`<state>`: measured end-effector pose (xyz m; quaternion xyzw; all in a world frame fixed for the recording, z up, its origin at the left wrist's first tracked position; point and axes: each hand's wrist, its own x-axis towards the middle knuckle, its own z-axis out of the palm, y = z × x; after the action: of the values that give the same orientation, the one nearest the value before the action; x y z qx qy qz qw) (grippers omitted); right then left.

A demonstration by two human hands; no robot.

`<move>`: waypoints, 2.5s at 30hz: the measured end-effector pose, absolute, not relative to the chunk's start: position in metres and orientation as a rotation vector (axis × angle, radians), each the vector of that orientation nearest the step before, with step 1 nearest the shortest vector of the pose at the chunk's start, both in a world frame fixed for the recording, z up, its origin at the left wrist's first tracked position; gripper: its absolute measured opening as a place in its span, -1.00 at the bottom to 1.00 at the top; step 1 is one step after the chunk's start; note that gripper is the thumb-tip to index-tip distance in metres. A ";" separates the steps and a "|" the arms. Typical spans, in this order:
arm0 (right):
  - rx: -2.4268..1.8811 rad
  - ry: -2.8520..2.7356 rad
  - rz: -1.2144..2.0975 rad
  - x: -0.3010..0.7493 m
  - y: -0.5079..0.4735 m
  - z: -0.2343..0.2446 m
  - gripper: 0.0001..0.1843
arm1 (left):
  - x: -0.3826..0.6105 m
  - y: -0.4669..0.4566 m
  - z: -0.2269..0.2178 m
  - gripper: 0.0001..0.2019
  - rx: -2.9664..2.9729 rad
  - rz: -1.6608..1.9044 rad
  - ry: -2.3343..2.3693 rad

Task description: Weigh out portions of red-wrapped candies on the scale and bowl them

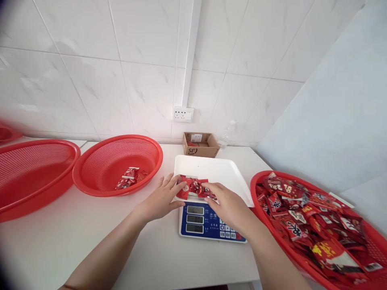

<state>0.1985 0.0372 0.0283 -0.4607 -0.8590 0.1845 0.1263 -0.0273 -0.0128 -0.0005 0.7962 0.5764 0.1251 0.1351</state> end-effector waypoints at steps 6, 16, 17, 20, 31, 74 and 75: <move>-1.274 -2.364 0.601 0.192 0.033 0.028 -0.80 | -0.027 -0.012 -0.004 -0.43 2.336 0.373 1.686; -0.920 -2.495 0.291 0.178 0.036 -0.004 -0.84 | -0.029 -0.012 -0.005 -0.43 2.314 0.398 1.676; -0.927 -2.495 0.257 0.177 0.035 -0.006 -0.86 | -0.029 -0.012 -0.005 -0.43 2.315 0.397 1.678; -0.913 -2.478 0.174 0.177 0.032 -0.013 -0.88 | -0.029 -0.012 -0.006 -0.42 2.326 0.398 1.681; -0.884 -2.419 0.074 0.182 0.028 -0.023 -0.82 | -0.029 -0.012 -0.007 -0.42 2.329 0.367 1.690; -1.852 -1.880 0.032 0.322 0.020 -0.034 -0.53 | -0.046 -0.014 0.015 -0.74 2.193 1.407 1.853; -1.843 -1.891 0.019 0.323 0.020 -0.036 -0.53 | -0.048 -0.015 0.017 -0.72 2.189 1.377 1.896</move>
<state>0.3230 0.0202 -0.0359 -0.6762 -0.6938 0.0068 0.2478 -0.0483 -0.0146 0.0167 0.6822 0.5909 0.4293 -0.0323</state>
